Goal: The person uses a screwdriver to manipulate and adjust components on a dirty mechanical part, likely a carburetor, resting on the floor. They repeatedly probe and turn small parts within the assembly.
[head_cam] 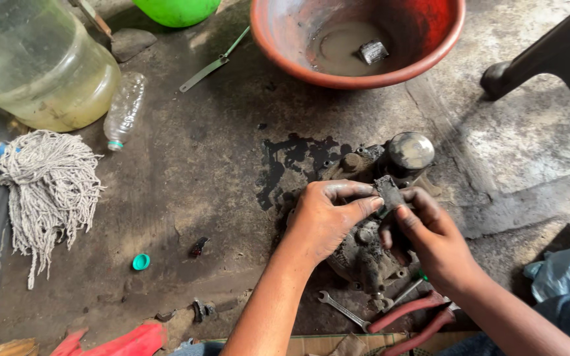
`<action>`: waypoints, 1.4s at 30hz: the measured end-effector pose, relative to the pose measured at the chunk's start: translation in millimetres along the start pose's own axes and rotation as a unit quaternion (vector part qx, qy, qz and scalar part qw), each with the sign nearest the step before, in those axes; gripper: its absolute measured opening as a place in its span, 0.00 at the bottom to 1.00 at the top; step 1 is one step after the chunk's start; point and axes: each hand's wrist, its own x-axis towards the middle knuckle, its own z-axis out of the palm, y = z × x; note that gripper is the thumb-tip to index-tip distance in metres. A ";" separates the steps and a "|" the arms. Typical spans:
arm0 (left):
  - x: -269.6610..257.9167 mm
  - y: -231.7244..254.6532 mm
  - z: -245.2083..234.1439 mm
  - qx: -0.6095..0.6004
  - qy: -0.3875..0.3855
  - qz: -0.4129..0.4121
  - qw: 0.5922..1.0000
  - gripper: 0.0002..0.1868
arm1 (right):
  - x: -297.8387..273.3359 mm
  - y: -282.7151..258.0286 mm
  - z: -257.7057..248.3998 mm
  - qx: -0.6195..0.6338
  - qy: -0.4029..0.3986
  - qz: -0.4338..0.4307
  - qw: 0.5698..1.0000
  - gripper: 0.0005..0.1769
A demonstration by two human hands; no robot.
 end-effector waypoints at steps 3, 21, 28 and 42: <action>-0.1 -5.0 5.6 -0.028 0.020 0.022 0.999 0.11 | -1.1 6.4 -2.8 -0.038 -0.024 0.027 0.999 0.14; -10.8 8.2 9.0 -0.097 0.049 0.062 0.992 0.07 | -9.0 -31.3 8.8 -0.258 -0.044 -0.059 0.963 0.10; -11.0 14.4 5.5 -0.094 0.035 0.055 0.993 0.05 | -8.9 -44.6 11.0 -0.385 -0.050 -0.135 0.911 0.06; -13.7 25.3 -19.5 0.128 -0.010 0.115 0.985 0.07 | -9.2 -49.1 7.6 -0.509 -0.114 -0.189 0.832 0.07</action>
